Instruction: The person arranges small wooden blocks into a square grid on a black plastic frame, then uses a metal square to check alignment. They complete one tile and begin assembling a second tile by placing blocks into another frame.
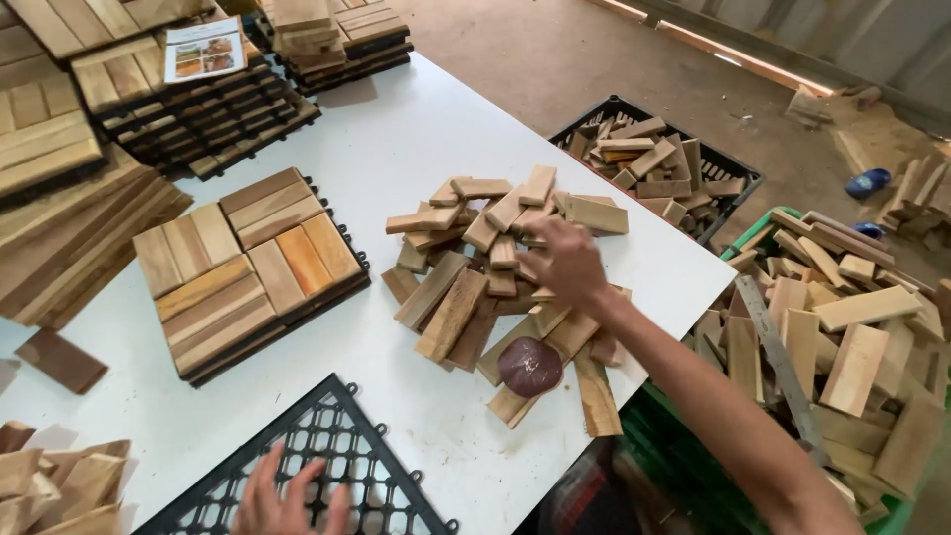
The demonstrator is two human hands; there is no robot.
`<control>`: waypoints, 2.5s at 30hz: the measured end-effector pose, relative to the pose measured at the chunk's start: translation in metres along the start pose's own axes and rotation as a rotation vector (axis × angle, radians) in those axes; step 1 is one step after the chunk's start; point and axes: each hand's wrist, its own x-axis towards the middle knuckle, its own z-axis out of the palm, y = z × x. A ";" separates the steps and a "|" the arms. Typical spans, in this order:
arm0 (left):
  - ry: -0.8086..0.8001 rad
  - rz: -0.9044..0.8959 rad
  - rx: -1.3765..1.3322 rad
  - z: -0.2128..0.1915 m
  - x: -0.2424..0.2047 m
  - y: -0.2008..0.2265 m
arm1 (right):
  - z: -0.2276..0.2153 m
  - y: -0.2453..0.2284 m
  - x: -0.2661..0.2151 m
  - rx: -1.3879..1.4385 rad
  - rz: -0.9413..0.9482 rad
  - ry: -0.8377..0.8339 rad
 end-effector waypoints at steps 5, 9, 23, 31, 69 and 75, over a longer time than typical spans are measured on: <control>-0.101 0.116 -0.366 0.037 0.100 0.114 | -0.033 0.098 0.008 0.076 0.760 -0.128; -0.313 -0.033 -0.675 0.091 0.151 0.157 | -0.037 0.129 0.014 0.088 0.948 -0.270; -0.137 0.024 -0.834 0.099 0.153 0.158 | 0.049 0.122 0.052 -0.057 0.592 -0.491; -0.104 0.119 -0.879 0.098 0.153 0.160 | 0.028 0.026 0.036 0.102 0.572 -0.624; -0.182 -0.037 -0.974 0.099 0.157 0.144 | 0.085 -0.046 0.054 0.058 -0.287 -0.433; -0.210 -0.062 -0.925 0.091 0.157 0.144 | 0.049 -0.077 0.014 -0.137 -0.411 -0.304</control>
